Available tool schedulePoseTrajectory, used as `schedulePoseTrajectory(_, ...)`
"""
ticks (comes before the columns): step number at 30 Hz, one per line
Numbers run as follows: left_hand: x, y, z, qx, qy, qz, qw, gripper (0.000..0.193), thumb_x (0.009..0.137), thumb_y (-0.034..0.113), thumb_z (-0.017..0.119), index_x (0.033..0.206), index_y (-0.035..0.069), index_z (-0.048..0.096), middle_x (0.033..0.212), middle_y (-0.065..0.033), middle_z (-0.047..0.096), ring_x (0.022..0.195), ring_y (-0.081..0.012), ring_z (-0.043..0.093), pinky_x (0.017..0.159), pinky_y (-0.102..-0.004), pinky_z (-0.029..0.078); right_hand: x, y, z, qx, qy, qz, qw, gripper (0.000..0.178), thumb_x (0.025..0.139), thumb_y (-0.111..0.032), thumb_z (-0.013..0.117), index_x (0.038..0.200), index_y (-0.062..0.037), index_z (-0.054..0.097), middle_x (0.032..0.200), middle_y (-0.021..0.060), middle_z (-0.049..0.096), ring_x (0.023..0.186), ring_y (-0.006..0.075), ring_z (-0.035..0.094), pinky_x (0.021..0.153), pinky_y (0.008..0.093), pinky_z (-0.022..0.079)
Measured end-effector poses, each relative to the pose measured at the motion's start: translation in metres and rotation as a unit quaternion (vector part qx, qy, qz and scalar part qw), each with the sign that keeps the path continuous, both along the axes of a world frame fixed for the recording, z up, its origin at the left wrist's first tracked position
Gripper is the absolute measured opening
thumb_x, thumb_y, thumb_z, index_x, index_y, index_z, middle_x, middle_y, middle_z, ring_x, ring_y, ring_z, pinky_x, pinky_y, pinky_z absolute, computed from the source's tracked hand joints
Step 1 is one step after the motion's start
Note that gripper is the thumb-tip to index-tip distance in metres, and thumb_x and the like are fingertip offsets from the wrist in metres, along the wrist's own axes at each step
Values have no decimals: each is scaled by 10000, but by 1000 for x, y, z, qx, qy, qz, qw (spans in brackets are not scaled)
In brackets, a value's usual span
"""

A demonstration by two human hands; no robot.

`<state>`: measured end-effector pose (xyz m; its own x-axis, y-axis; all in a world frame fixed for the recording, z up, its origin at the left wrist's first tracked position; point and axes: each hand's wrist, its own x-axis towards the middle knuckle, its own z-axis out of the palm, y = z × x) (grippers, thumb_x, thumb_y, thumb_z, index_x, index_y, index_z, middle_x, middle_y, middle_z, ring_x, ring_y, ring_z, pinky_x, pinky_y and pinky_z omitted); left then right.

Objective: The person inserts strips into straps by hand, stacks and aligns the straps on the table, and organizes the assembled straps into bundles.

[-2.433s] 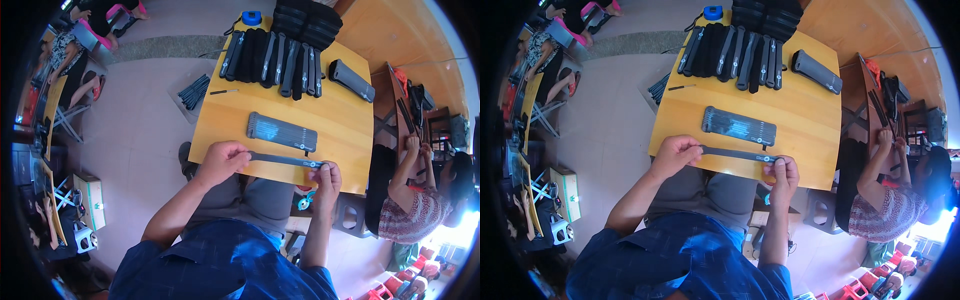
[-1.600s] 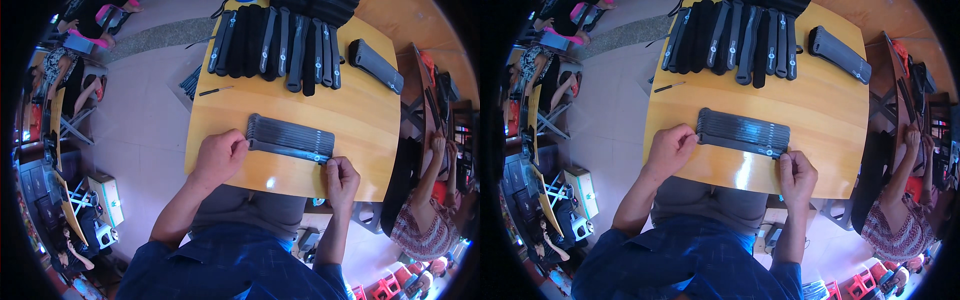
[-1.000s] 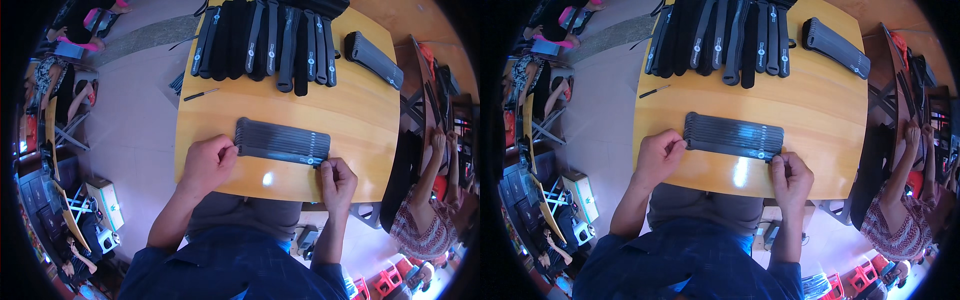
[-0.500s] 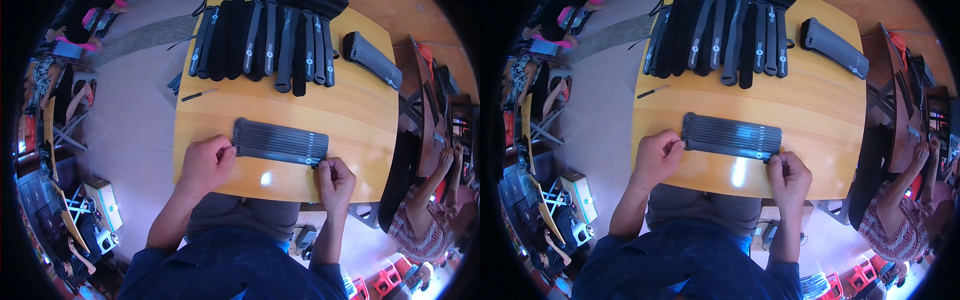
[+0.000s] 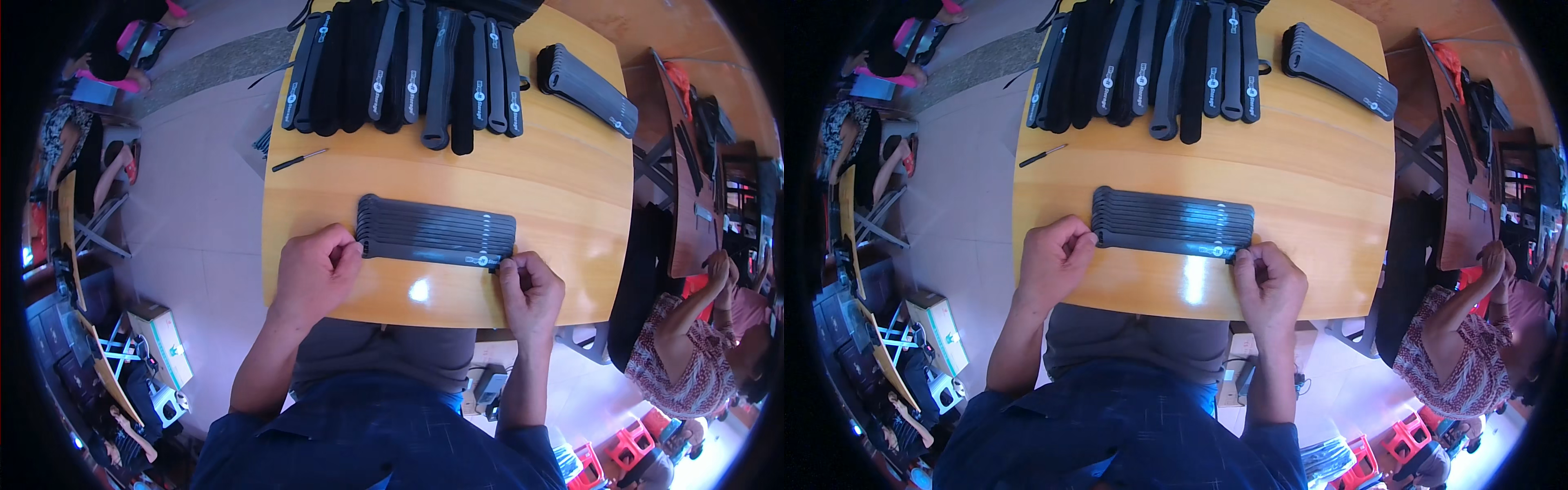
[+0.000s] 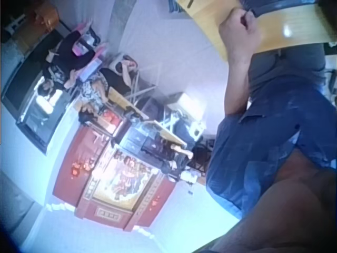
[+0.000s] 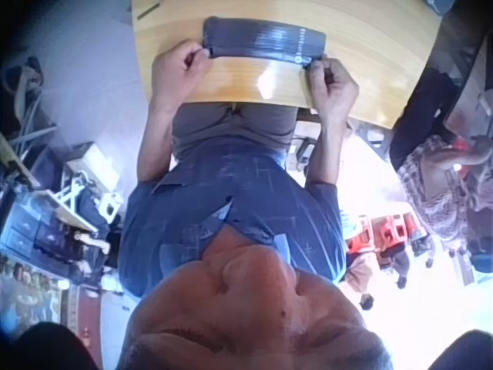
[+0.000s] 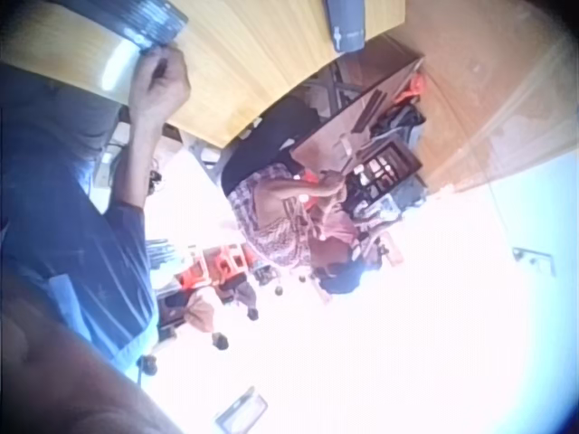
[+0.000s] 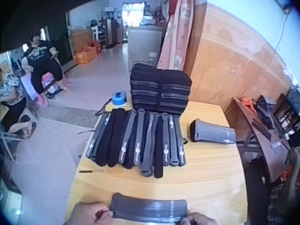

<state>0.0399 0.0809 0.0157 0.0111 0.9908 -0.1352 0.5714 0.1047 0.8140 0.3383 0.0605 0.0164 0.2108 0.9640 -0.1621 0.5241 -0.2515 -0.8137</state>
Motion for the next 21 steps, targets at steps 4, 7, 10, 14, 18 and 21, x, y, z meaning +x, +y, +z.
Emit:
schedulePoseTrajectory(4,-1,0,1,-3,2,2,1000,111,925,7,707,830,-1,650,583,9,538,523,-35,460,495,-241,355,0,2,0,-1,-26,6,1000,152,957,-94,714,847,1,670,654,57,649,561,94,574,549,260,468)
schedulePoseTrajectory(7,-2,0,2,-3,0,2,1000,111,924,8,709,830,-1,651,588,7,539,535,-36,465,504,-241,361,-3,2,1,1,-22,-2,1000,151,950,-97,716,844,0,672,638,63,641,550,102,569,544,267,466)
schedulePoseTrajectory(10,0,0,-1,-16,-11,12,1000,115,922,14,715,829,-1,650,593,2,539,545,-36,468,511,-242,364,-2,2,0,14,-27,-6,1000,151,952,-98,713,842,-3,674,634,59,641,549,102,567,544,268,465)
schedulePoseTrajectory(14,0,0,-1,-15,-7,7,1000,124,926,28,716,827,-2,647,595,-5,538,542,-40,463,511,-250,363,-1,2,1,14,-40,-2,999,165,953,-110,712,832,-6,669,627,59,634,541,111,563,545,275,464)
schedulePoseTrajectory(18,1,-2,-1,-6,11,14,1000,135,923,43,717,819,1,642,581,-23,546,522,-56,455,505,-268,364,-2,4,2,14,-54,2,998,180,956,-124,706,820,-14,662,613,67,616,530,123,554,539,290,457)
schedulePoseTrajectory(21,2,-1,0,3,22,11,1000,145,919,50,717,807,7,635,574,-32,550,509,-68,450,503,-278,368,-1,3,-2,15,-60,-2,998,192,954,-140,708,810,-23,659,602,70,601,524,130,547,535,297,451)
